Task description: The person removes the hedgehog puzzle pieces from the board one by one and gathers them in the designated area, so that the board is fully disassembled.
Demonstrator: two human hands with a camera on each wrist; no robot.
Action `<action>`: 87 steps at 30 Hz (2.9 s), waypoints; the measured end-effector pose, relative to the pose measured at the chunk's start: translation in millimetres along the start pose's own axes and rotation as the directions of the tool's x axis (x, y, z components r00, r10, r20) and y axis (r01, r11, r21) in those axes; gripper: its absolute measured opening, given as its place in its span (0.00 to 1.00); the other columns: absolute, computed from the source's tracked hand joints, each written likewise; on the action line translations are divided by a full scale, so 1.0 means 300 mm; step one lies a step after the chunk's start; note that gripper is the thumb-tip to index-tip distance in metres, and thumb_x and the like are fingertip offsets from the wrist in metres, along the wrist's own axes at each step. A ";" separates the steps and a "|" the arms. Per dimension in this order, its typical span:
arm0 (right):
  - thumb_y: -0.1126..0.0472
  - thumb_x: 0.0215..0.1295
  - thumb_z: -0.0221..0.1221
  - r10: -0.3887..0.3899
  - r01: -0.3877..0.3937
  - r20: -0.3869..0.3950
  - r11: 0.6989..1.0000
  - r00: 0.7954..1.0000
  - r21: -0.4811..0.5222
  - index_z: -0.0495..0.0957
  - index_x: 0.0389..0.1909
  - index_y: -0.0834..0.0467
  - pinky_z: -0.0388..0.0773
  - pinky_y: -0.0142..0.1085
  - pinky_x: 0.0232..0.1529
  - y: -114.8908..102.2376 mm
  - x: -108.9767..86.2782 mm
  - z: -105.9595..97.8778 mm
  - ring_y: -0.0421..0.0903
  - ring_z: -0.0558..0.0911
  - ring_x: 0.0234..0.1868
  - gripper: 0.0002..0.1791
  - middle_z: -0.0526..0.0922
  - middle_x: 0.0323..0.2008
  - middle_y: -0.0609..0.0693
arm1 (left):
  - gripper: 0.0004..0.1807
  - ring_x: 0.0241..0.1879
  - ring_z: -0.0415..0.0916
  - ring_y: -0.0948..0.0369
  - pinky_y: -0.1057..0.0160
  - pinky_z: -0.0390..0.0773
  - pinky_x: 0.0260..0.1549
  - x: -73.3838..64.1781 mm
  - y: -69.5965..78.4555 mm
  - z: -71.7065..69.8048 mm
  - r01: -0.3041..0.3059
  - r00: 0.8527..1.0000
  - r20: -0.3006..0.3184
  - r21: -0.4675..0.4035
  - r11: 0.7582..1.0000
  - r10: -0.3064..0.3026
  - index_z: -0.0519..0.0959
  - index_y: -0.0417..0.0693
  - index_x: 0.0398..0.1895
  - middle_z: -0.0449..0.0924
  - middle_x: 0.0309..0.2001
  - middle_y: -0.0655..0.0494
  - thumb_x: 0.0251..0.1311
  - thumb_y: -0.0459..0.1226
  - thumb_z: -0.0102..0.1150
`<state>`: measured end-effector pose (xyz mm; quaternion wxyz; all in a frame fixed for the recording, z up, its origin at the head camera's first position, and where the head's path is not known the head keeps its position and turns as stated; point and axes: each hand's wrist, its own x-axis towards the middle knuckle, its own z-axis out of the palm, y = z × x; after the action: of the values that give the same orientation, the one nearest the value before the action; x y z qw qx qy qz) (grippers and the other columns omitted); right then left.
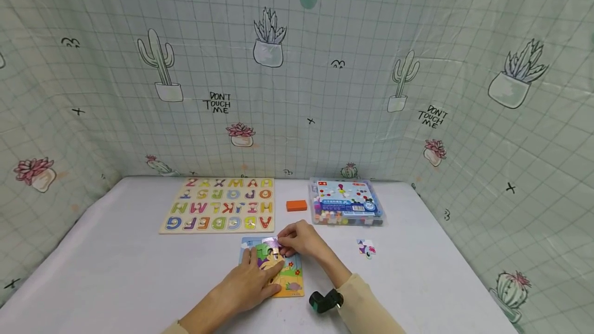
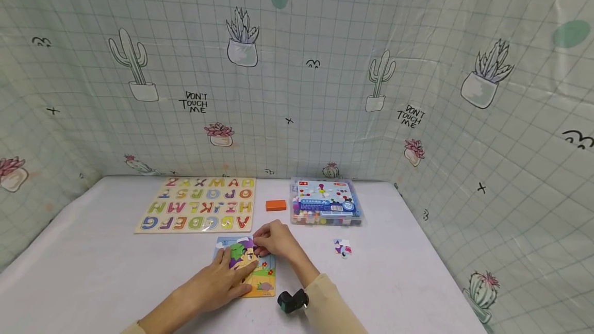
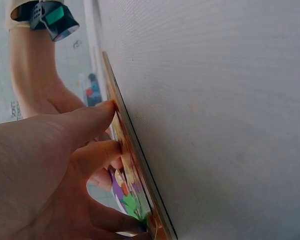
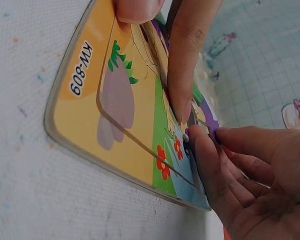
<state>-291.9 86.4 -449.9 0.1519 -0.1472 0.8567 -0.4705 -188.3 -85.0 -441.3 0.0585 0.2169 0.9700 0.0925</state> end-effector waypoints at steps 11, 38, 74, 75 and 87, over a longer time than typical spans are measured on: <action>0.67 0.67 0.59 -0.040 0.038 0.036 0.998 0.999 0.054 0.83 0.47 0.65 0.85 0.35 0.30 0.020 -0.013 -0.039 0.40 0.85 0.23 0.11 0.86 0.27 0.55 | 0.28 0.65 0.62 0.29 0.39 0.80 0.47 0.000 0.000 0.000 -0.012 1.000 -0.009 0.026 1.000 0.012 0.73 0.63 0.66 0.63 0.65 0.22 0.65 0.58 0.53; 0.63 0.69 0.58 0.062 -0.063 -0.054 0.998 0.997 -0.023 0.81 0.50 0.67 0.84 0.34 0.31 0.224 -0.184 -0.350 0.40 0.83 0.26 0.14 0.85 0.27 0.52 | 0.28 0.65 0.62 0.28 0.39 0.80 0.47 -0.010 0.000 0.002 -0.030 0.999 -0.033 0.012 0.999 0.031 0.72 0.64 0.67 0.62 0.65 0.22 0.65 0.57 0.54; 0.62 0.68 0.59 0.118 -0.152 -0.178 0.969 0.977 -0.196 0.84 0.46 0.63 0.76 0.31 0.25 0.281 -0.229 -0.441 0.41 0.77 0.24 0.12 0.83 0.25 0.50 | 0.28 0.65 0.62 0.28 0.38 0.80 0.46 -0.010 -0.006 0.006 -0.025 0.999 -0.041 -0.012 1.000 0.025 0.72 0.64 0.67 0.62 0.66 0.22 0.65 0.57 0.55; 0.62 0.68 0.59 0.121 -0.156 -0.183 0.969 0.976 -0.191 0.84 0.46 0.63 0.77 0.32 0.25 0.280 -0.229 -0.441 0.41 0.77 0.24 0.12 0.83 0.25 0.50 | 0.28 0.65 0.62 0.28 0.38 0.80 0.46 -0.010 -0.006 0.007 -0.026 0.999 -0.042 -0.010 1.000 0.026 0.72 0.64 0.67 0.62 0.66 0.22 0.65 0.57 0.55; 0.62 0.66 0.61 0.108 -0.144 -0.181 0.969 0.977 -0.200 0.84 0.45 0.65 0.77 0.33 0.26 0.275 -0.226 -0.431 0.41 0.78 0.24 0.12 0.84 0.26 0.51 | 0.28 0.65 0.63 0.29 0.39 0.80 0.47 -0.011 -0.008 0.008 -0.030 0.998 -0.055 0.002 1.000 0.030 0.72 0.64 0.67 0.63 0.65 0.23 0.65 0.57 0.55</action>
<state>-290.8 253.8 -445.8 0.0918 -0.0672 0.9194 -0.3764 -186.0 -88.0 -443.9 0.0304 0.2288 0.9680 0.0985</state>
